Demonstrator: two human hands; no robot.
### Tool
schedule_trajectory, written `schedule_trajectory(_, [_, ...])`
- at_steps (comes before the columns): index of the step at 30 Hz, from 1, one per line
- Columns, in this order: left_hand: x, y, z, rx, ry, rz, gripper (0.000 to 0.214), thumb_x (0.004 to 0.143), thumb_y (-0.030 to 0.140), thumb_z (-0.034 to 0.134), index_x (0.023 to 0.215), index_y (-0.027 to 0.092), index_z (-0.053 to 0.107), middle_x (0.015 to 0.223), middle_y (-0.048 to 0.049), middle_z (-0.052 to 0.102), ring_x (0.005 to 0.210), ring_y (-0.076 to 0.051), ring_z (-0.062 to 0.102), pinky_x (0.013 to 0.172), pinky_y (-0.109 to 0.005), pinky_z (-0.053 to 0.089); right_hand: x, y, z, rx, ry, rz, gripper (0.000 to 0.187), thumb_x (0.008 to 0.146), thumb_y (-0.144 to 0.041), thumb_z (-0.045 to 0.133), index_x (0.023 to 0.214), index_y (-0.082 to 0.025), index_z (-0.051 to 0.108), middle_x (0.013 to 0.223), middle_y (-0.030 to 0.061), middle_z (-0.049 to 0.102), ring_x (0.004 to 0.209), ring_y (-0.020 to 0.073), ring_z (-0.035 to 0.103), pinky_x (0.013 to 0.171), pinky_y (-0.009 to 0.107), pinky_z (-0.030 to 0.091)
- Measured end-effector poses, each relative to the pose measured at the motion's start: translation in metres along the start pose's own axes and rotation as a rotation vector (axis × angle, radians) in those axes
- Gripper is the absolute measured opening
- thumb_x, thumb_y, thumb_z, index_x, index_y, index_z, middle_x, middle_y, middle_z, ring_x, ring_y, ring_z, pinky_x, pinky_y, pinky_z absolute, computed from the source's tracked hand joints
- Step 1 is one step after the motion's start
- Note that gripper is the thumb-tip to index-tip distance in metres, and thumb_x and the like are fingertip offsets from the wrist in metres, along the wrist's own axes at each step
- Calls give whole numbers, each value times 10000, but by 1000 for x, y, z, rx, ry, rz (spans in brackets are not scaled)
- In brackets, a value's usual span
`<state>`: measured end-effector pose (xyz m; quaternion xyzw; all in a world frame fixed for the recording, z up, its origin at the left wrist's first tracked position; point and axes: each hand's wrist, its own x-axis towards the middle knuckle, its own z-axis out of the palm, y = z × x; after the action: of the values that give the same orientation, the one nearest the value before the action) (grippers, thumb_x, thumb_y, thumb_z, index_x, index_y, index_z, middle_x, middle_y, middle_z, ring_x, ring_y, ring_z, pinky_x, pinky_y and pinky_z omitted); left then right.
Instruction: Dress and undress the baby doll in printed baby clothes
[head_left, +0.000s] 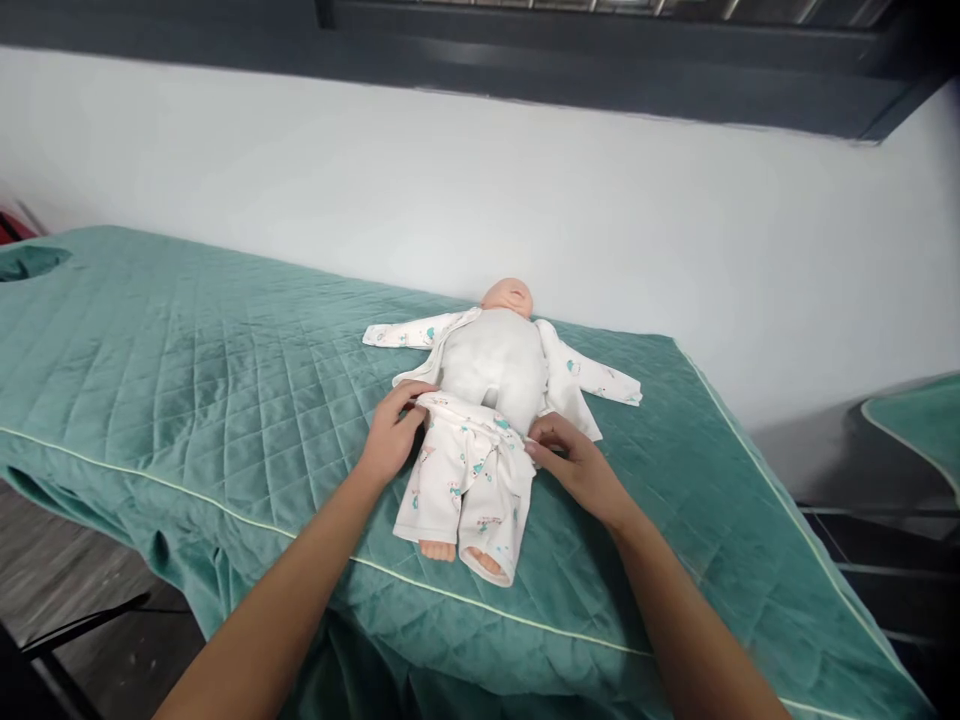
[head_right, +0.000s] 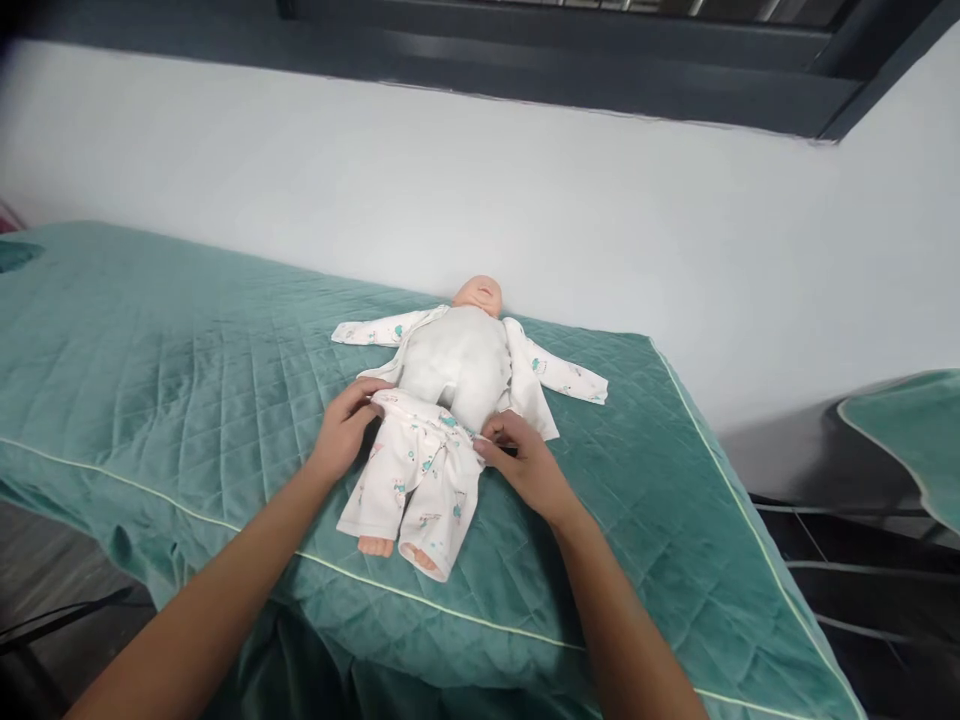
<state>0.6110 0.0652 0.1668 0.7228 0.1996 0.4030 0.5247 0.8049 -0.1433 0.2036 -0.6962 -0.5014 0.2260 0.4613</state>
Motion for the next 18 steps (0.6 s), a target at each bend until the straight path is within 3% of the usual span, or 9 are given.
schedule_trajectory(2, [2, -2, -3, -156, -7, -96, 238, 866, 232, 565, 1023, 206, 742, 1084, -43, 702, 1044, -214, 604, 911, -319, 444, 2, -1, -7, -59, -91, -93, 238, 904, -435, 659, 837, -221, 580, 910, 27, 583, 855, 186, 547, 785, 322, 450])
schedule_trajectory(4, [3, -4, -4, -255, -4, -196, 234, 899, 344, 594, 988, 202, 758, 1042, -48, 714, 1000, -213, 607, 893, -317, 444, 5, -3, -12, -138, -82, -142, 227, 925, -422, 635, 829, -224, 578, 897, 28, 590, 850, 186, 545, 782, 321, 442])
schedule_trajectory(9, [5, -1, -2, -201, -77, -235, 232, 841, 415, 709, 909, 196, 742, 928, -33, 693, 887, -183, 577, 806, -286, 434, 24, -1, -13, -218, 231, -121, 208, 902, -416, 640, 819, -228, 606, 783, 7, 597, 742, 172, 533, 729, 310, 428])
schedule_trajectory(13, [4, 2, -3, -154, -119, -251, 249, 839, 439, 716, 914, 201, 725, 894, -22, 671, 827, -160, 556, 757, -268, 425, 43, 14, -7, 19, 505, 6, 226, 842, -436, 671, 804, -220, 621, 732, 5, 637, 693, 171, 569, 702, 305, 450])
schedule_trajectory(15, [4, 1, -3, -154, -123, -255, 242, 839, 437, 717, 892, 202, 713, 861, -14, 650, 795, -149, 534, 727, -258, 410, 47, 23, -3, 126, 541, 83, 254, 824, -462, 684, 801, -215, 630, 672, -7, 620, 636, 165, 558, 651, 298, 447])
schedule_trajectory(18, [4, 0, -3, -167, -116, -249, 230, 849, 430, 707, 886, 203, 702, 860, -11, 635, 795, -144, 518, 722, -255, 395, 40, 23, 3, 98, 513, 86, 270, 844, -474, 675, 807, -207, 668, 711, 4, 644, 664, 168, 577, 659, 300, 461])
